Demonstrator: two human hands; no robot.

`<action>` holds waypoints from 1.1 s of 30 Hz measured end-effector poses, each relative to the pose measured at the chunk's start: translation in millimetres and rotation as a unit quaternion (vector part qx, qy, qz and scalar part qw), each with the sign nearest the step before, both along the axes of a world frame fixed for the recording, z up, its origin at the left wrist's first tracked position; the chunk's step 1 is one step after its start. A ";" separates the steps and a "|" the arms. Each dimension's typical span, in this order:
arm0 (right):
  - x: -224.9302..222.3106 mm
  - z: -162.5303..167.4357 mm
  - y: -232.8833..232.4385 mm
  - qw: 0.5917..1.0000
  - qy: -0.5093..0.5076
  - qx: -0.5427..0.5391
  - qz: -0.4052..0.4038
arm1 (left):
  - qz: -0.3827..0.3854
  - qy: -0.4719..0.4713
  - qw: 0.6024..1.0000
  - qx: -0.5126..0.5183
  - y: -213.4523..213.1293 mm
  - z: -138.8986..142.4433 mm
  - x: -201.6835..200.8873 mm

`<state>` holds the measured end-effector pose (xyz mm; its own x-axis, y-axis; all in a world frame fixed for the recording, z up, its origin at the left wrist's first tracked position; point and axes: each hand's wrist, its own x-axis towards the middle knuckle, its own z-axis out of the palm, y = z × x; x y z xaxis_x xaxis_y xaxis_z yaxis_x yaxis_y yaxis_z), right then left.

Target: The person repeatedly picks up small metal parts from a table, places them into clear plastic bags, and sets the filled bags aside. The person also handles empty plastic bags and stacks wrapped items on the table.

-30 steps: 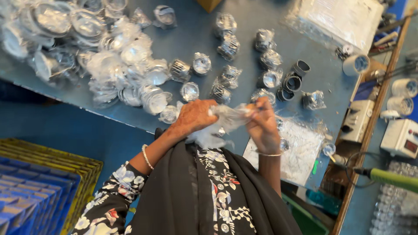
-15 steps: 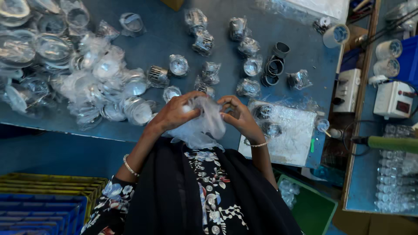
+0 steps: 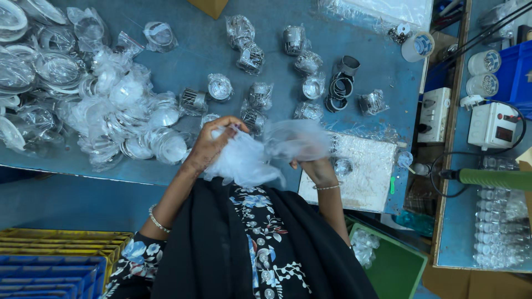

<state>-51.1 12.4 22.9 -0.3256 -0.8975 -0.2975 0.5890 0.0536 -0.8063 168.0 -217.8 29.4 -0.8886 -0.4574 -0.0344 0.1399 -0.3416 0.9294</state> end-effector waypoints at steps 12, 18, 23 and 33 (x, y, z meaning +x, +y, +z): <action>8.1 32.9 -23.4 0.987 0.076 0.019 0.140 | 0.062 -0.176 0.976 -0.115 24.5 -5.5 -20.2; -22.4 22.7 -10.4 0.990 -0.046 -0.105 0.082 | -0.005 -0.240 0.952 -0.190 24.1 -4.8 -14.6; -32.8 24.2 -8.3 0.986 0.000 -0.045 0.159 | -0.083 -0.223 0.939 -0.246 24.7 19.6 -18.1; -45.0 22.4 5.6 0.944 -0.170 -0.260 0.110 | 0.047 -0.232 0.941 -0.241 5.2 4.2 -0.2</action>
<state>-96.1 18.1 45.2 -0.0788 -0.9858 0.1482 0.8388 -0.1459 -0.5245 167.8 -212.6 33.6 -0.7840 -0.5949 -0.1775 -0.3112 0.1291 0.9415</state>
